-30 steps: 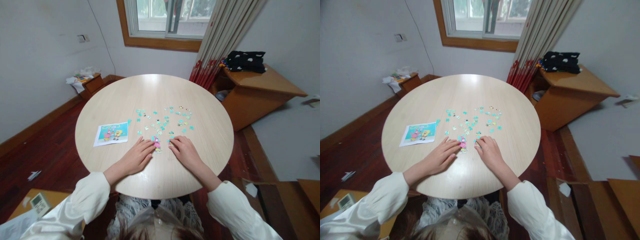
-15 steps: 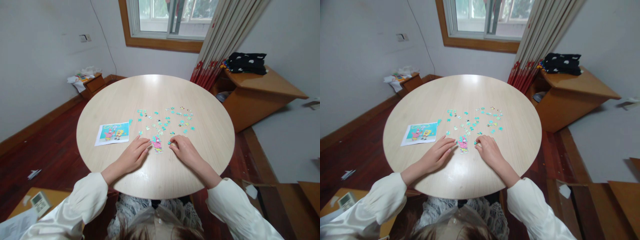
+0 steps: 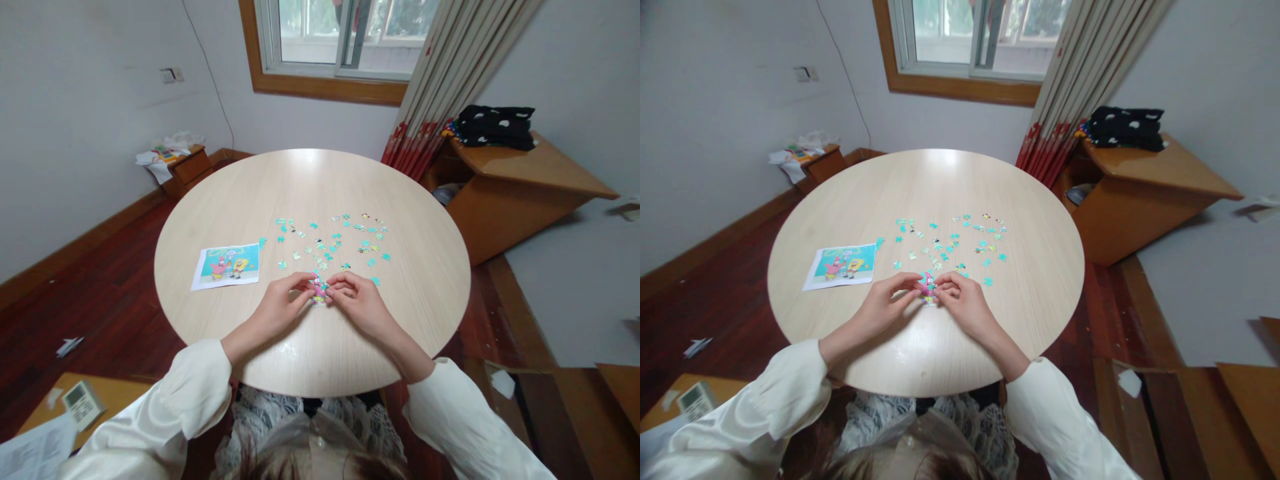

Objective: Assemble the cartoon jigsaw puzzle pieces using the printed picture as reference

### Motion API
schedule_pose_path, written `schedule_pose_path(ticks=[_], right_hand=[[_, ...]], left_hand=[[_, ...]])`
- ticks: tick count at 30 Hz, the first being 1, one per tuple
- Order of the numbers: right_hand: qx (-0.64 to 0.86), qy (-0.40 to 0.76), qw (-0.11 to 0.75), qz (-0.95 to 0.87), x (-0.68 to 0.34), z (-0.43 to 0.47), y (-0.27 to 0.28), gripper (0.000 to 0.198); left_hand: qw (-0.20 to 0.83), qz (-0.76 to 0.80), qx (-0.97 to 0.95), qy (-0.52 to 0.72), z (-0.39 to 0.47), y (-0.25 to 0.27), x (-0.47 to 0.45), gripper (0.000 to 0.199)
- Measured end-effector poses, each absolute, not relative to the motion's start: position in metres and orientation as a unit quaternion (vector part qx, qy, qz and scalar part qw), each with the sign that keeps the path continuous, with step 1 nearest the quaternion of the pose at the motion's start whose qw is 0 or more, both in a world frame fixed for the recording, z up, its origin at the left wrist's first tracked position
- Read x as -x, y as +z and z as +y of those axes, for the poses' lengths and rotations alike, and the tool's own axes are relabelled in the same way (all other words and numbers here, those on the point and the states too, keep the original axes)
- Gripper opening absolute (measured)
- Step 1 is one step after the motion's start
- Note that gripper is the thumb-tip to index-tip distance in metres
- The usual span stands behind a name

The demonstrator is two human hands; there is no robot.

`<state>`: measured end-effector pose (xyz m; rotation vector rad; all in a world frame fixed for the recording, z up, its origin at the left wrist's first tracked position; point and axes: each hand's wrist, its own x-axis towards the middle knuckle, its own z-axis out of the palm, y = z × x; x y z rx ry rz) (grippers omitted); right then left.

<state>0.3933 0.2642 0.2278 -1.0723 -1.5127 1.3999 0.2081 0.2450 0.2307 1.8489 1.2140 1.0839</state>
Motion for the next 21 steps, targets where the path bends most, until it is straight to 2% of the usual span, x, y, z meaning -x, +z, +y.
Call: schedule_pose_path(ticks=[3,9,21], right_hand=[[0.407,0.593,0.401,-0.568,-0.386,0.264,0.225,0.027],[0.402,0.616,0.402,-0.545,-0.379,0.264,0.22,0.029],[0.418,0.611,0.391,-0.546,-0.378,0.26,0.223,0.031]], left_hand=[[0.365,0.46,-0.697,0.411,0.246,0.231,-0.212,0.025],[0.288,0.461,-0.749,0.379,0.24,0.231,-0.208,0.019],[0.255,0.439,-0.781,0.363,0.24,0.229,-0.205,0.02]])
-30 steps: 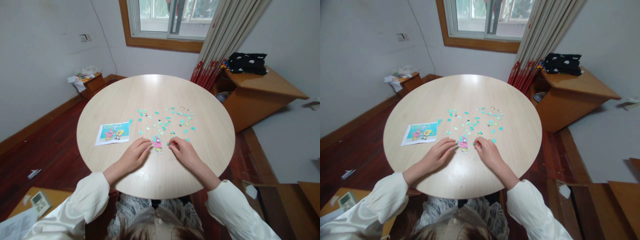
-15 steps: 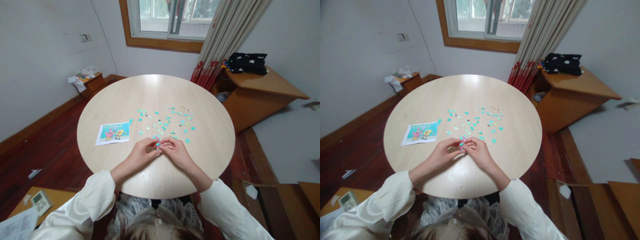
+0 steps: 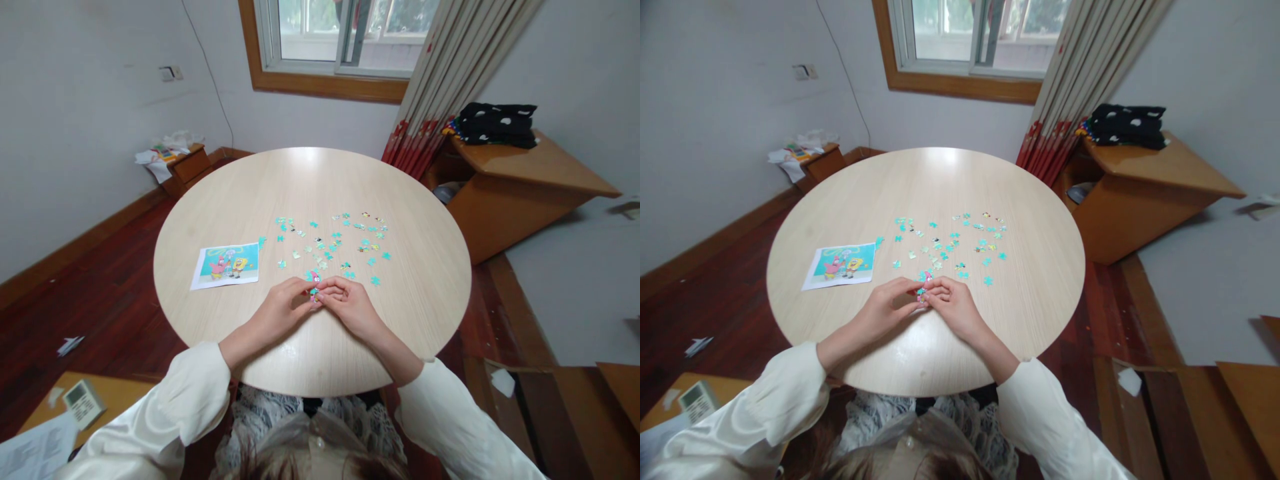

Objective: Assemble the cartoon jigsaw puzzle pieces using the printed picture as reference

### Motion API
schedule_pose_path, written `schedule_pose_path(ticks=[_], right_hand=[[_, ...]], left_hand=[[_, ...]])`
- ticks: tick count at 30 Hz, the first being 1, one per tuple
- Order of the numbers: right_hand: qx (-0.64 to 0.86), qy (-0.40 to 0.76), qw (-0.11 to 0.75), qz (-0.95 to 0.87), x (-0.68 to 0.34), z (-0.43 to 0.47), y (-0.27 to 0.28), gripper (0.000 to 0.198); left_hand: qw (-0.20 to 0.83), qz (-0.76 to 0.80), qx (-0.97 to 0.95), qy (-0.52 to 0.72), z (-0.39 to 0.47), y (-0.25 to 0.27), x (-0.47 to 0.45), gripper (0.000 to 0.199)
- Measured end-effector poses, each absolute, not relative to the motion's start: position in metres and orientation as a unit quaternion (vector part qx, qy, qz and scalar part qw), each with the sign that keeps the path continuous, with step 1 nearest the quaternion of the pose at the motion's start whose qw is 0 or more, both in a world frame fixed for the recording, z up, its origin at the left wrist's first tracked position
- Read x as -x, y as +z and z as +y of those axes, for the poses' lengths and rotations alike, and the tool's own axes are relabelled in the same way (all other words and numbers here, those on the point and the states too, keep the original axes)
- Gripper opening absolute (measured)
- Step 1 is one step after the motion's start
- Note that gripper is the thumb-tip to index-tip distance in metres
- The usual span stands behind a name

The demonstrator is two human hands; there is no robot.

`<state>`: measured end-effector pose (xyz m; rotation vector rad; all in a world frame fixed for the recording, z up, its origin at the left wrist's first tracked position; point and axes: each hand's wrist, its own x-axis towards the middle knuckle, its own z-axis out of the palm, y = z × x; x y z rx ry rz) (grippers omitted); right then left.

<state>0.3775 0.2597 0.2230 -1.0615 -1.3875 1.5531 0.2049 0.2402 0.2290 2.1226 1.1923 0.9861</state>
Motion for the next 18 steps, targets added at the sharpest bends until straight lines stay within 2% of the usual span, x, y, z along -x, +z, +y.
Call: schedule_pose_path(ticks=[6,14,18], right_hand=[[0.409,0.609,0.39,-0.557,-0.38,0.26,0.223,0.032],[0.455,0.525,0.416,-0.586,-0.406,0.265,0.228,0.027],[0.468,0.49,0.388,-0.624,-0.408,0.262,0.229,0.02]], left_hand=[[0.238,0.447,-0.78,0.367,0.241,0.228,-0.197,0.022],[0.188,0.482,-0.774,0.365,0.249,0.224,-0.17,0.023],[0.184,0.478,-0.781,0.358,0.244,0.225,-0.177,0.021]])
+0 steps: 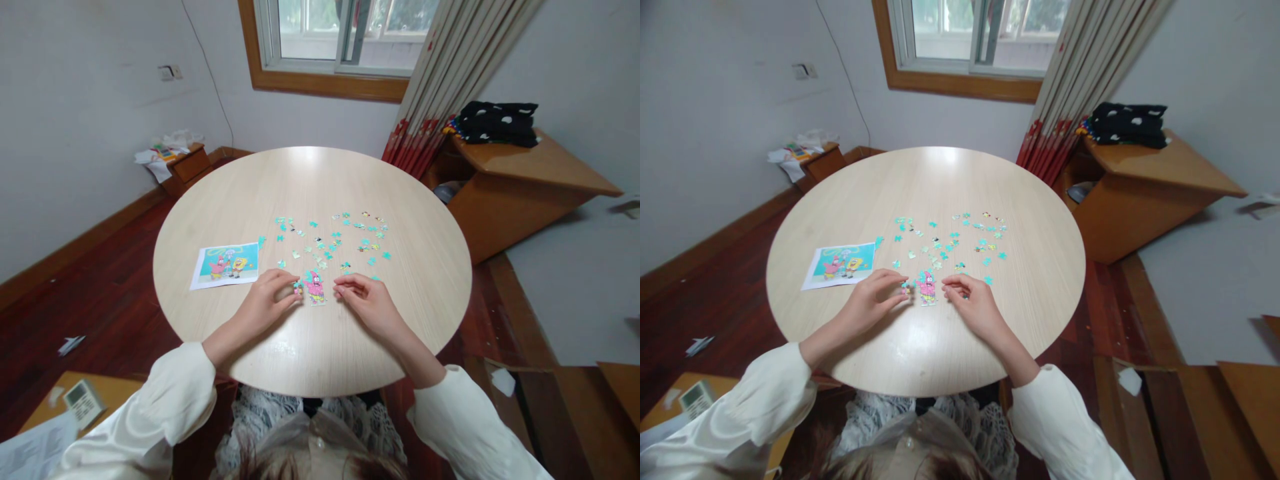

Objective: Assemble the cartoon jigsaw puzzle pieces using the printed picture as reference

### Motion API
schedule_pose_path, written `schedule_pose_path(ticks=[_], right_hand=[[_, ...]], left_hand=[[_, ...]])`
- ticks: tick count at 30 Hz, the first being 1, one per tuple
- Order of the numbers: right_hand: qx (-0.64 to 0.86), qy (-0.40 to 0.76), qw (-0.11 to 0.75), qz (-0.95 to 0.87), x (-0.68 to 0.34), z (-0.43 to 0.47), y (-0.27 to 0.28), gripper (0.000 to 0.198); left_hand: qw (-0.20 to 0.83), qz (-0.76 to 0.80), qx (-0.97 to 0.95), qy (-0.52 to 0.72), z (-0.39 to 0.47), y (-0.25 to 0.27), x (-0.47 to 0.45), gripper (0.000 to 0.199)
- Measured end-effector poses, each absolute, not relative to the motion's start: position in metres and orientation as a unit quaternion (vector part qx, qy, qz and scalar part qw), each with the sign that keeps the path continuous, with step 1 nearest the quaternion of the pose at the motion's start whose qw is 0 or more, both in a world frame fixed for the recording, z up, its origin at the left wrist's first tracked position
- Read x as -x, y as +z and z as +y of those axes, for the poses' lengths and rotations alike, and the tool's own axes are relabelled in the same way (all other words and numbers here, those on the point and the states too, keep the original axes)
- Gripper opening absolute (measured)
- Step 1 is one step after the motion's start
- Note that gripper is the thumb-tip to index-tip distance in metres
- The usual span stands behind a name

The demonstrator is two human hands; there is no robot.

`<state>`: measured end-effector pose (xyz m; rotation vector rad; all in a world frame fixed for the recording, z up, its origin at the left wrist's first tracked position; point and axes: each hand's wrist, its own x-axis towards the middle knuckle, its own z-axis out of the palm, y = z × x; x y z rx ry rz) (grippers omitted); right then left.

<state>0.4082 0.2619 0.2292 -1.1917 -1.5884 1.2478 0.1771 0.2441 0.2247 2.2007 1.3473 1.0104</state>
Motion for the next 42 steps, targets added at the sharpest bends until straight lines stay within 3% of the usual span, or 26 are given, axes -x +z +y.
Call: schedule_pose_path(ticks=[5,14,19,24,29,42], right_hand=[[0.433,0.506,0.31,-0.679,-0.397,0.25,0.233,0.021],[0.439,0.515,0.333,-0.656,-0.388,0.251,0.231,0.021],[0.504,0.429,0.324,-0.676,-0.408,0.27,0.229,0.021],[0.555,0.35,0.211,-0.724,-0.427,0.286,0.23,0.02],[0.578,0.269,0.152,-0.755,-0.425,0.285,0.233,0.019],[0.615,0.232,0.112,-0.745,-0.42,0.282,0.24,0.02]], left_hand=[[0.187,0.44,-0.797,0.369,0.232,0.222,-0.199,0.022],[0.199,0.431,-0.787,0.394,0.232,0.216,-0.211,0.025],[0.16,0.47,-0.785,0.37,0.246,0.221,-0.186,0.023],[0.094,0.544,-0.766,0.328,0.273,0.216,-0.145,0.015],[0.069,0.564,-0.769,0.293,0.29,0.208,-0.132,0.015],[0.078,0.573,-0.777,0.25,0.306,0.204,-0.141,0.011]])
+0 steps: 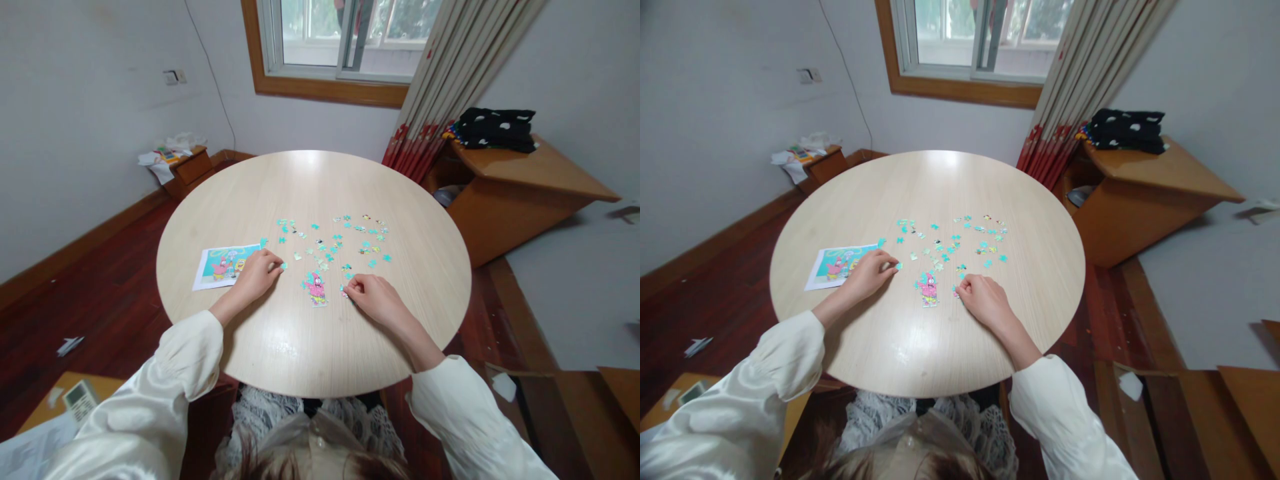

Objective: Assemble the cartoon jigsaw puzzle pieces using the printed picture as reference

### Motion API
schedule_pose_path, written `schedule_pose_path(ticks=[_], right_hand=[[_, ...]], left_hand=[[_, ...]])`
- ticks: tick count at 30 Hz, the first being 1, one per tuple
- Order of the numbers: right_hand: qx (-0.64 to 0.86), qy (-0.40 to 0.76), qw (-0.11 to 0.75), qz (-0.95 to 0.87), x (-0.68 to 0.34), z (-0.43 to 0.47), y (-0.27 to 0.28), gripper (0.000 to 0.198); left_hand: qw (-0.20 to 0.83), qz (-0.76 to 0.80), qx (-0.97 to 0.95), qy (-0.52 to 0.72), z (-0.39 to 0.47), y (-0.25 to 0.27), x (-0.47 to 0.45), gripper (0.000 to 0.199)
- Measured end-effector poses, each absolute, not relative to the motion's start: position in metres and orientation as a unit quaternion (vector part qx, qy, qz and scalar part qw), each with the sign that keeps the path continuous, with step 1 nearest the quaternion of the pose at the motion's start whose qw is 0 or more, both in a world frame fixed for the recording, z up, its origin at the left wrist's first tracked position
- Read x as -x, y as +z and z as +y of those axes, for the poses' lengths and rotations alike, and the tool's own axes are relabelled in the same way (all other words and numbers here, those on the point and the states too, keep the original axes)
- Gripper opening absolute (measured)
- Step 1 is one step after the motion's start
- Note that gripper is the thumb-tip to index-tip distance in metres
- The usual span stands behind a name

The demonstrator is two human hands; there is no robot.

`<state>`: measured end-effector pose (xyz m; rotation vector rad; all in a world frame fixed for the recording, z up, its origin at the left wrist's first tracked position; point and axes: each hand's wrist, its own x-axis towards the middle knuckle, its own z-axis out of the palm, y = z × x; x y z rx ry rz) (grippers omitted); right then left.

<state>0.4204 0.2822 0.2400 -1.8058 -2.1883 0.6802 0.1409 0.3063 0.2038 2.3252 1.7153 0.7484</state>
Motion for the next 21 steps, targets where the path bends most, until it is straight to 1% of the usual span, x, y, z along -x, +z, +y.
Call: schedule_pose_path(ticks=[5,9,17,21], right_hand=[[0.612,0.23,0.121,-0.747,-0.421,0.282,0.24,0.018],[0.613,0.236,0.143,-0.74,-0.427,0.284,0.242,0.021],[0.614,0.24,0.227,-0.718,-0.46,0.309,0.247,0.025],[0.63,0.227,0.254,-0.698,-0.473,0.326,0.244,0.02]], left_hand=[[0.111,0.577,-0.77,0.248,0.303,0.208,-0.145,0.009],[0.131,0.579,-0.768,0.24,0.299,0.212,-0.153,0.008],[0.15,0.58,-0.763,0.245,0.298,0.213,-0.161,0.005],[0.14,0.574,-0.764,0.26,0.3,0.207,-0.161,0.006]])
